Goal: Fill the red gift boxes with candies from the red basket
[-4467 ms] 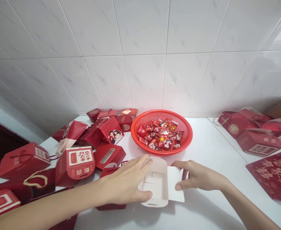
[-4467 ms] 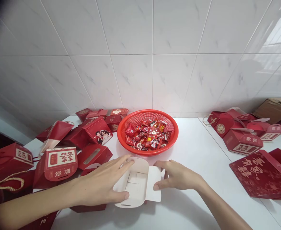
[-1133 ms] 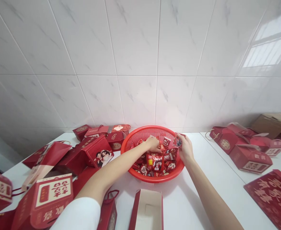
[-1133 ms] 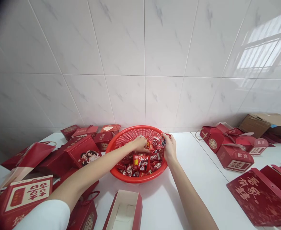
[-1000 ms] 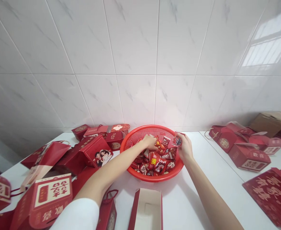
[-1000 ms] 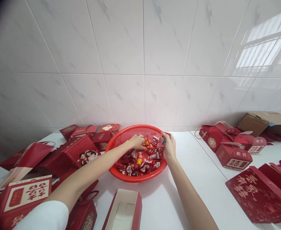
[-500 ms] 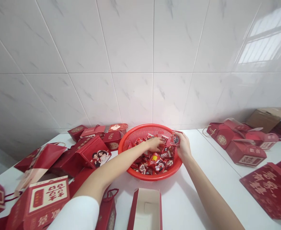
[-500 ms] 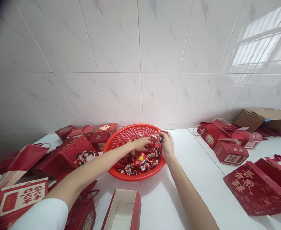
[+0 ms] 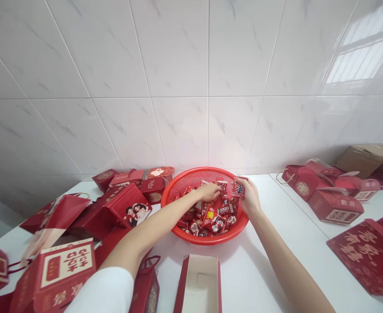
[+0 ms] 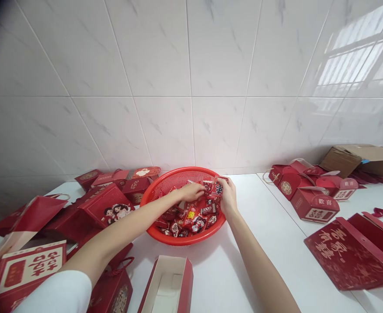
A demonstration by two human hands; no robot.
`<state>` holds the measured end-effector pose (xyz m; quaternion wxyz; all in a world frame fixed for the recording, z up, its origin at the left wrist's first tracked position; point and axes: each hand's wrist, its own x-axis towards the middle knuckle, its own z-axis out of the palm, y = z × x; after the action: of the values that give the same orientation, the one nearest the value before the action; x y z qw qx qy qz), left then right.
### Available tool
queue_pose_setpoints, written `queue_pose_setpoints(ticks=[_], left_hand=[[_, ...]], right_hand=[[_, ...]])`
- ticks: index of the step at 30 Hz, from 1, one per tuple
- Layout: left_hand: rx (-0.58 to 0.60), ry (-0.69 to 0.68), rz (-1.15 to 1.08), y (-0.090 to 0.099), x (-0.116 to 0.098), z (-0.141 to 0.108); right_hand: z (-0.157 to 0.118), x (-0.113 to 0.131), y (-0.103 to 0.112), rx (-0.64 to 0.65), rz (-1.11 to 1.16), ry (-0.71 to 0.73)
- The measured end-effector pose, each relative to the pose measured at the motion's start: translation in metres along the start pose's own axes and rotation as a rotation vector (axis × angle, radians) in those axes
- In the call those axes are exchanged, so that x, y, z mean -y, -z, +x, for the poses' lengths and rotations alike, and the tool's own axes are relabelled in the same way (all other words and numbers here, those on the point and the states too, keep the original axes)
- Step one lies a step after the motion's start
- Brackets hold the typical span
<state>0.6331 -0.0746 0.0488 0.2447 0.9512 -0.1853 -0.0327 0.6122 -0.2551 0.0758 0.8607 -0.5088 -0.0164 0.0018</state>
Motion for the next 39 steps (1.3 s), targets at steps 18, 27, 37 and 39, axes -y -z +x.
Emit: queue_pose_setpoints(ticks=[18, 27, 37, 39], left_hand=[[-0.067, 0.047, -0.988, 0.04, -0.021, -0.019], [-0.161, -0.037, -0.992, 0.042, -0.028, -0.024], [-0.339, 0.053, -1.318, 0.022, -0.031, -0.014], [-0.323, 0.067, -1.337, 0.02, -0.031, -0.014]], right_hand=[[-0.007, 0.003, -0.003, 0.235, -0.059, -0.092], [-0.005, 0.004, -0.002, 0.155, 0.056, -0.041], [-0.004, -0.002, -0.003, 0.144, -0.112, 0.077], [-0.005, -0.002, -0.004, 0.171, -0.181, 0.066]])
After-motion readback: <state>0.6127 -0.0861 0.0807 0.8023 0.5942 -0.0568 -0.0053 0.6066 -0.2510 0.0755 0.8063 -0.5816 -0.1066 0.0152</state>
